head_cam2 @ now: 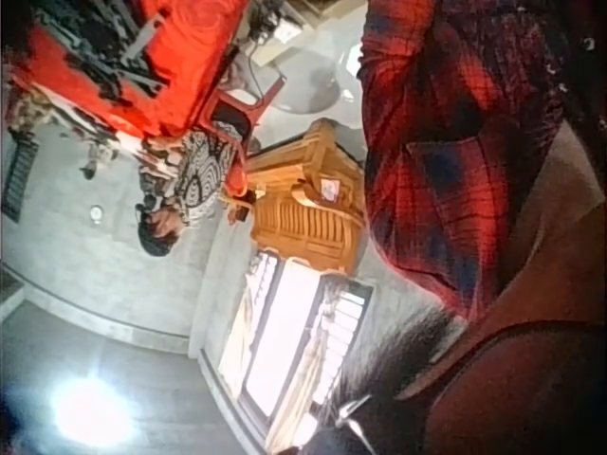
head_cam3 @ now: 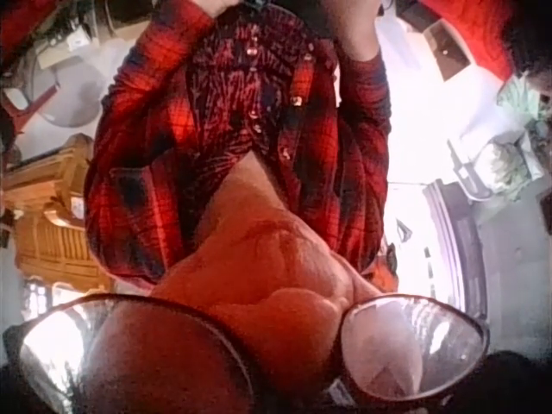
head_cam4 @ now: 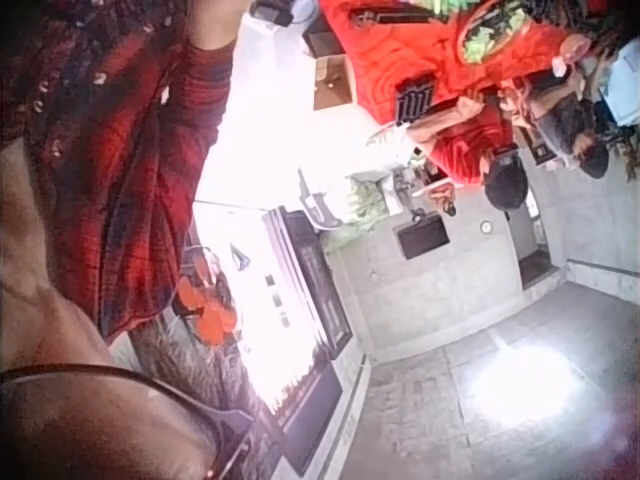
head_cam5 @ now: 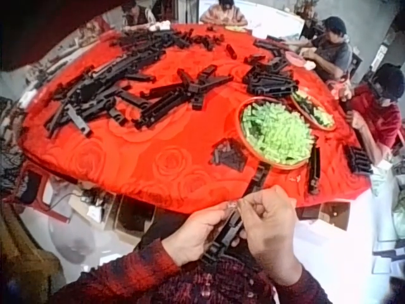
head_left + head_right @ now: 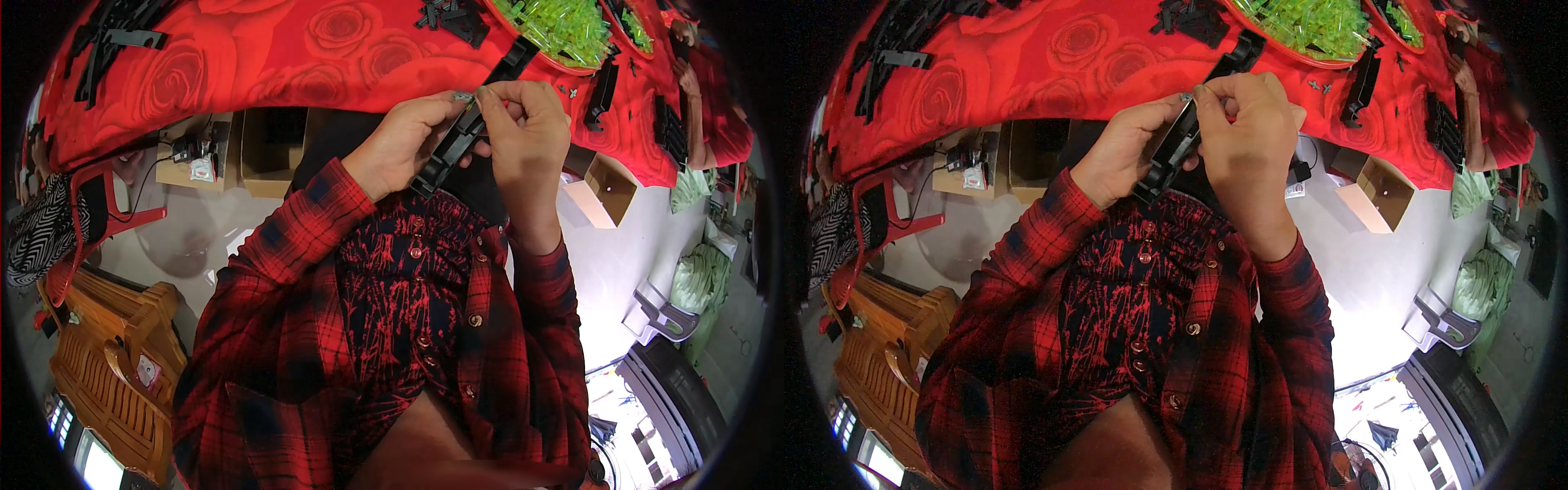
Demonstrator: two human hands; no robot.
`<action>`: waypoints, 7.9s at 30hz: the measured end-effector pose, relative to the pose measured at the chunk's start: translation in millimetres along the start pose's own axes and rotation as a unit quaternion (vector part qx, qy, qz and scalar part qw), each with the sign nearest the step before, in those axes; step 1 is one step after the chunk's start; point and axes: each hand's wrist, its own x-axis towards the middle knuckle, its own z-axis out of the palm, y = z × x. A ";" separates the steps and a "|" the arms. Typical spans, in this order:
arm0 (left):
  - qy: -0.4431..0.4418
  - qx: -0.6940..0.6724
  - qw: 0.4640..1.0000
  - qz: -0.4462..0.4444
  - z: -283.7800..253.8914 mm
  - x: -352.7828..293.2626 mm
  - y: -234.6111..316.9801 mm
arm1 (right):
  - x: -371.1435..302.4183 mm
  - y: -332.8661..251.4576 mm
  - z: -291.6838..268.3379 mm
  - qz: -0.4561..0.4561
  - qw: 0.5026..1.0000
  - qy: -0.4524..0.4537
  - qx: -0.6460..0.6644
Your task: The person assembles small black plastic parts and green plastic parts by hand on a table.
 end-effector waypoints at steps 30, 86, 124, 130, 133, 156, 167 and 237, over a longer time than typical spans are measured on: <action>-0.038 0.067 0.996 0.032 -0.8 -3.3 -9.7 | -5.5 -3.4 -1.3 -0.047 0.992 0.007 -0.117; 0.062 0.264 0.950 0.154 10.4 -12.5 -19.8 | -33.0 1.9 3.0 0.119 0.961 -0.005 0.249; -0.062 0.250 0.965 0.046 14.9 -22.2 -4.8 | -24.0 0.8 -17.1 0.164 0.946 0.015 0.281; -0.082 0.210 0.974 0.004 18.1 -27.8 1.5 | -22.1 1.4 -17.8 0.198 0.934 0.025 0.298; -0.092 0.187 0.978 -0.017 17.7 -30.4 5.0 | -22.2 2.7 -18.6 0.215 0.924 0.017 0.316; -0.041 0.141 0.989 -0.014 18.2 -28.3 -7.9 | -27.7 4.5 -9.6 0.170 0.924 -0.008 0.343; 0.059 0.439 0.884 0.148 22.0 -35.0 -11.1 | -27.3 -9.4 -24.3 0.071 0.974 0.034 0.210; -0.027 0.074 0.968 0.239 5.4 -20.8 21.5 | -57.7 -5.8 -14.5 0.296 0.868 -0.049 0.396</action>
